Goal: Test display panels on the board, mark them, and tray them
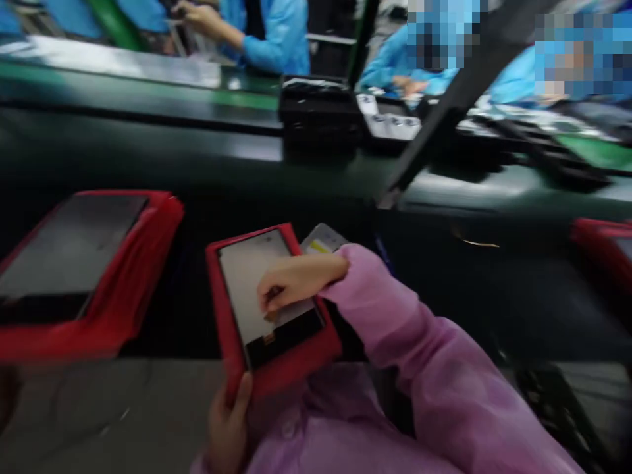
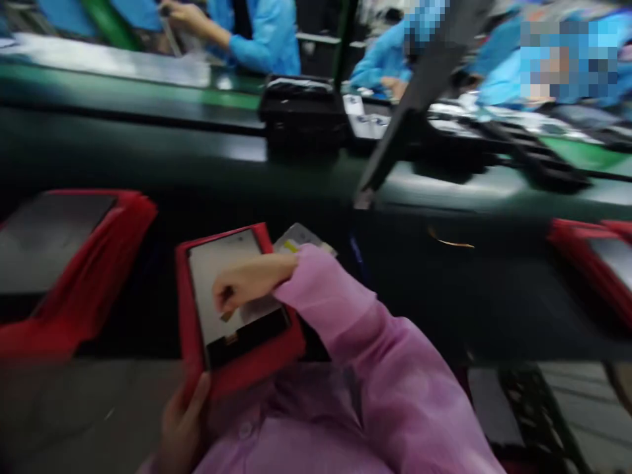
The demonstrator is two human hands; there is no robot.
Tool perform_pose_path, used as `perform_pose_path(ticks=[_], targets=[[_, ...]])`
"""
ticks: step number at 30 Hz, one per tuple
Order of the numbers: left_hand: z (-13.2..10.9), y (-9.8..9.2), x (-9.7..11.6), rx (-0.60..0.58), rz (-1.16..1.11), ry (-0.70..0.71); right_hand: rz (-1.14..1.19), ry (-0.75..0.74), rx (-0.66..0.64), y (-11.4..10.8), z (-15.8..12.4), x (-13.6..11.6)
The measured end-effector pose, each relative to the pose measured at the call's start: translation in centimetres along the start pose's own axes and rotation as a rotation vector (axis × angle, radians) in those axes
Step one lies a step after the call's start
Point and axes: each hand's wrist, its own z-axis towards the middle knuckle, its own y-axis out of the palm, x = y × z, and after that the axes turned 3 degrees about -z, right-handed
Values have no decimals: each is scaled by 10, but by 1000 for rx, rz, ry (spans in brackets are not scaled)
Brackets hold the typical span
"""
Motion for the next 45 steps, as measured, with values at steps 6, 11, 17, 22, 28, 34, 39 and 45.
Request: perform_pose_path(ticks=[6,11,17,22,28,34,39,45], targets=[[20,17,16,-83,-57,-15,-50,126,-5,3,9,12],[16,15,9,-9,-86,56,-71,121,-19,14,25,16],[17,12,6,563,222,775,-63,135,-16,20,34,21],[17,29,27,383,595,960,-71,107,-10,23,40,20],[21,36,28,332,676,1002,-110,106,-52,21,49,10],[22,30,30,267,690,994,-119,86,-60,19,53,10],[21,30,33,234,680,953,-108,51,-71,21,53,14],[20,30,43,169,631,866,-114,39,-83,20,55,11]])
